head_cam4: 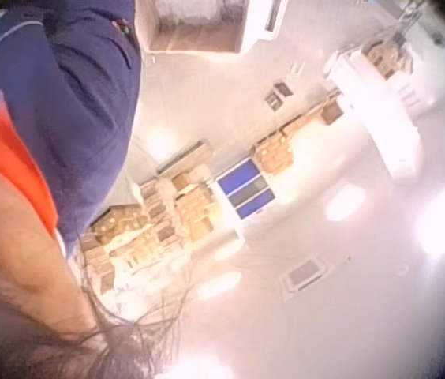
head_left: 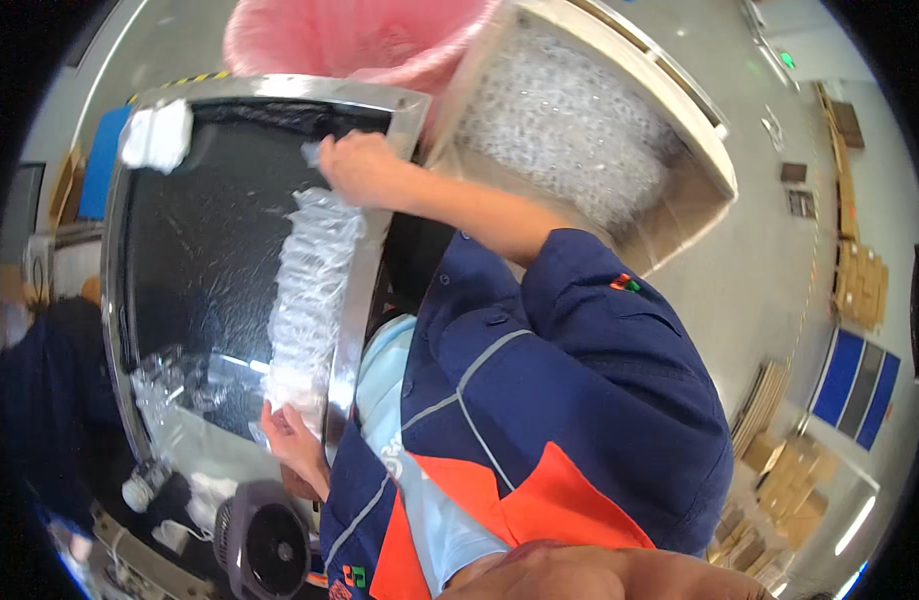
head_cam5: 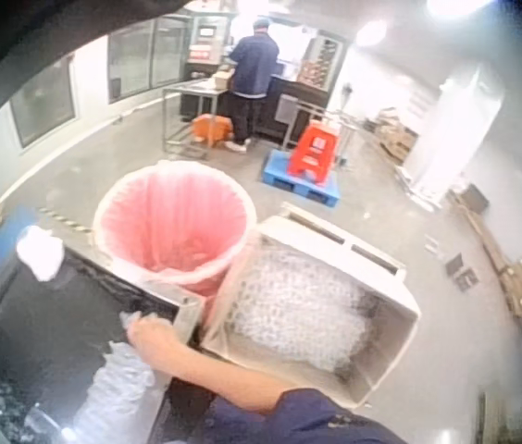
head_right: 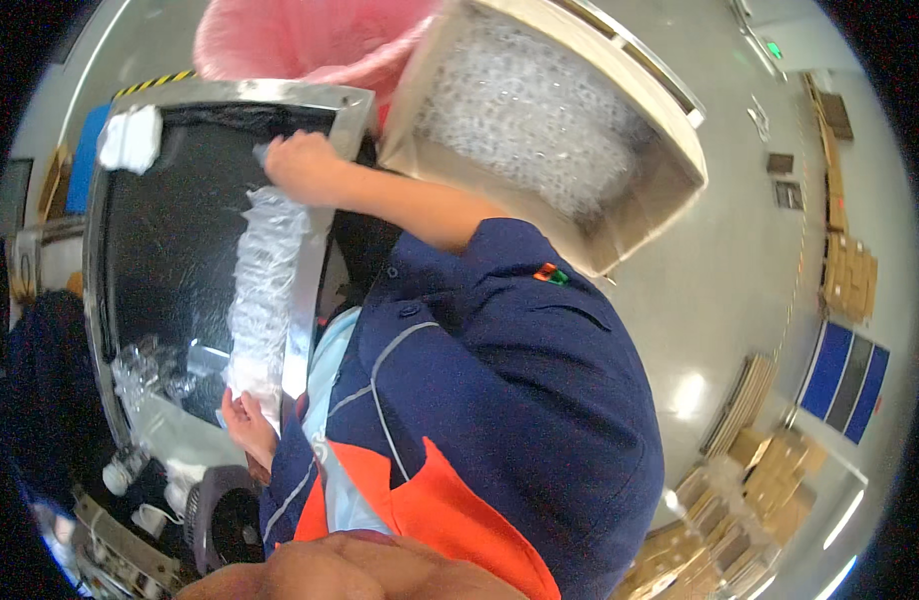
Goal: The person inserts plastic bottles into small plastic sleeves by hand and places the packaged bottles into a cardboard box. The person then inserts more bottles into plastic sleeves and arranges them on the table.
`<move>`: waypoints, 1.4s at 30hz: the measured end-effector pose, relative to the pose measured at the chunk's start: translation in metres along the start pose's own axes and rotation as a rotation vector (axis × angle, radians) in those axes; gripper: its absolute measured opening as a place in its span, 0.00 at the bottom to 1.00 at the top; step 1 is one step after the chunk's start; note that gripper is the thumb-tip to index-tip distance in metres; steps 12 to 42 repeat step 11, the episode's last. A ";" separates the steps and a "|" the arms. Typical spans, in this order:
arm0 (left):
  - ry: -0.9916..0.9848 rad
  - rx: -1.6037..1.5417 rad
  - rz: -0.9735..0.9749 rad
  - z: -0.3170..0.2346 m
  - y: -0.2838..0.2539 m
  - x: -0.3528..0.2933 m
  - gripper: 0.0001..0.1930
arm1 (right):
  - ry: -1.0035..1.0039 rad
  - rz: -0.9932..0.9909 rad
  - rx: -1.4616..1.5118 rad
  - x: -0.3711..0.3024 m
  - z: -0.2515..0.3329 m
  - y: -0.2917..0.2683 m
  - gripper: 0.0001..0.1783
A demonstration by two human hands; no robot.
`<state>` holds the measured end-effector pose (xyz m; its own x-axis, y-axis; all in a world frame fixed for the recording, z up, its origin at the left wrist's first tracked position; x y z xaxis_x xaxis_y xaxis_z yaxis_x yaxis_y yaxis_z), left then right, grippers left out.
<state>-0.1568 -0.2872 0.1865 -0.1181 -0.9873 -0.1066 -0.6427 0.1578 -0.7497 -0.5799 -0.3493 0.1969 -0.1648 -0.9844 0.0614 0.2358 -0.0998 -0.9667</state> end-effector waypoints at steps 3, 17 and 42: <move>-0.196 -0.093 0.114 -0.005 0.012 0.010 0.22 | -0.051 0.007 0.077 -0.015 0.002 0.011 0.17; 0.175 0.082 0.014 -0.020 0.038 0.034 0.26 | -0.304 0.290 -0.007 0.001 0.025 0.001 0.17; 0.175 0.082 0.014 -0.020 0.038 0.034 0.26 | -0.304 0.290 -0.007 0.001 0.025 0.001 0.17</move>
Point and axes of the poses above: each hand's wrist, its own x-axis towards the middle knuckle, its own y-axis out of the palm, z = x × y, the point moved 1 cm from there along x, towards the middle knuckle, and after that the axes turned 1 degree about x, right-handed, at the moved point
